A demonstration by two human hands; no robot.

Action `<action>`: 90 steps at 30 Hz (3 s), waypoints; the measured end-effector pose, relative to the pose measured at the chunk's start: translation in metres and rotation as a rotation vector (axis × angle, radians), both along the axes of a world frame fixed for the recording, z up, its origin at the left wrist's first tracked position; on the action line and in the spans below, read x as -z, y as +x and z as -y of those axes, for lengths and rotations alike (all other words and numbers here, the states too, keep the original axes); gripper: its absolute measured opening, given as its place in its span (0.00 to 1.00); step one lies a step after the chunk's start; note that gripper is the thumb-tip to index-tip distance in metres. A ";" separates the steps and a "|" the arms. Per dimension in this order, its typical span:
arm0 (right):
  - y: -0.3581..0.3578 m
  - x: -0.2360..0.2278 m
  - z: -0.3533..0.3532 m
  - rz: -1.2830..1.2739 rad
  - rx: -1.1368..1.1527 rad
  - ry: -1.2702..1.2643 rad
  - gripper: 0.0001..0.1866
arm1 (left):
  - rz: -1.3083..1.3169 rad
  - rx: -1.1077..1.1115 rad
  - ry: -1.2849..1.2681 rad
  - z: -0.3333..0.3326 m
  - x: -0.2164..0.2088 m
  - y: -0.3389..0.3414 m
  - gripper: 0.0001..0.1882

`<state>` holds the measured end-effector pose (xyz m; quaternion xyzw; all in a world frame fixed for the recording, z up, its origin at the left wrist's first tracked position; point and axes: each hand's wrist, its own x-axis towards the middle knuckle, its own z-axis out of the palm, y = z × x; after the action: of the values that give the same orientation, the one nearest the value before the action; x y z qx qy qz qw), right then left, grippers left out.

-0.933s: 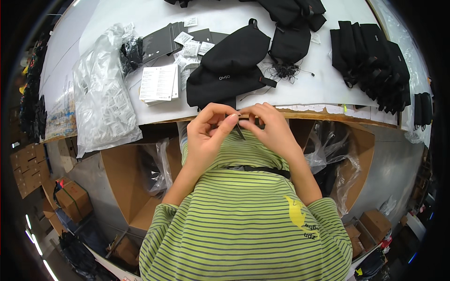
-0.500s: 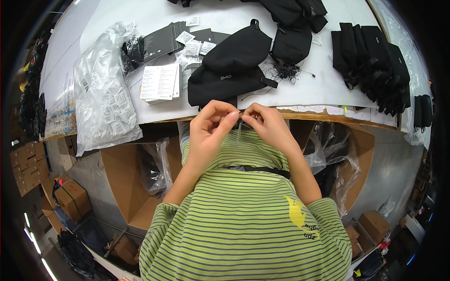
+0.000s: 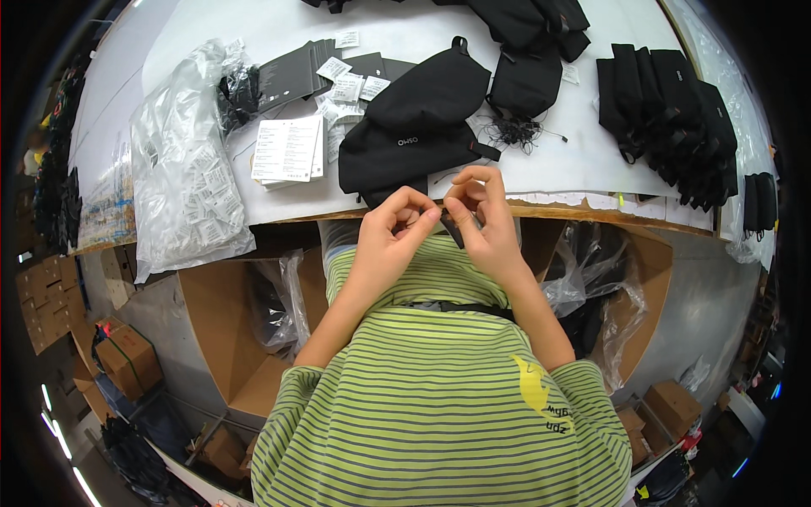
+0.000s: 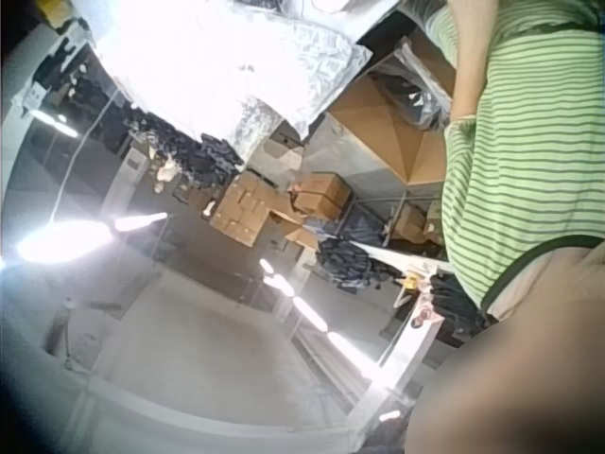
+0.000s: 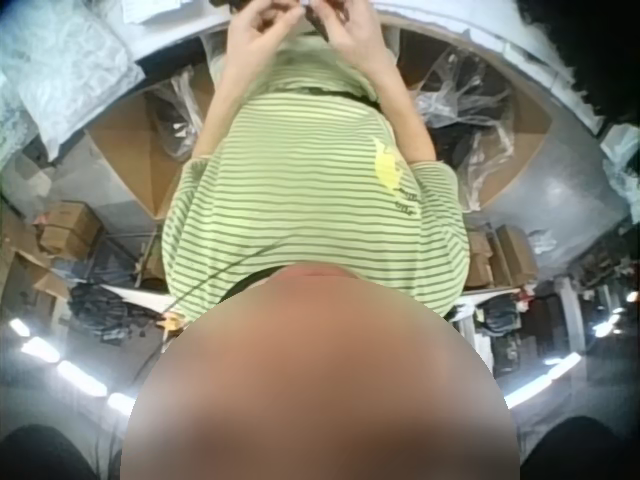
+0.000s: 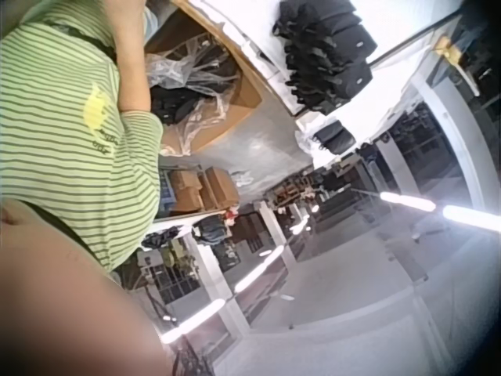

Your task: The recorder is attaching tags and inserting booklets into black pouches at a packing station.

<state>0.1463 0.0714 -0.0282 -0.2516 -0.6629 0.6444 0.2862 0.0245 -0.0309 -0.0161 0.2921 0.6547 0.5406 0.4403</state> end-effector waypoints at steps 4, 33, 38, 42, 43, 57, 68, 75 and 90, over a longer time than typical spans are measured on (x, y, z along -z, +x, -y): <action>0.000 -0.004 0.002 0.036 -0.006 0.167 0.13 | 0.017 -0.021 0.009 0.001 -0.003 0.003 0.06; -0.008 0.000 -0.049 0.189 -0.358 -0.667 0.11 | 0.277 0.015 0.310 0.007 -0.022 -0.019 0.09; 0.014 -0.012 -0.055 0.209 -0.471 -0.607 0.14 | -0.464 0.068 0.181 0.003 -0.021 -0.033 0.09; 0.033 -0.041 -0.051 0.331 -0.714 -0.384 0.14 | -0.775 0.242 0.223 0.000 -0.028 -0.030 0.20; 0.034 -0.044 -0.054 0.412 -0.784 -0.151 0.14 | -0.843 0.379 0.224 0.001 -0.029 -0.027 0.20; 0.028 -0.076 -0.036 0.378 -0.852 0.083 0.17 | -0.864 0.590 0.267 0.012 -0.038 -0.048 0.14; 0.024 -0.089 -0.040 0.303 -0.935 0.184 0.21 | -0.681 0.736 0.315 0.026 -0.058 -0.043 0.12; 0.033 -0.064 -0.037 0.264 -0.789 -0.067 0.18 | -0.758 0.571 0.364 0.030 -0.053 -0.037 0.11; 0.044 -0.065 -0.040 0.407 -0.762 -0.120 0.11 | -0.719 0.583 0.253 0.035 -0.043 -0.029 0.10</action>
<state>0.1901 0.1115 0.0370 -0.1269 -0.7127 0.6787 -0.1238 -0.0048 -0.0654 0.0268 0.6833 0.5853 0.3346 0.2801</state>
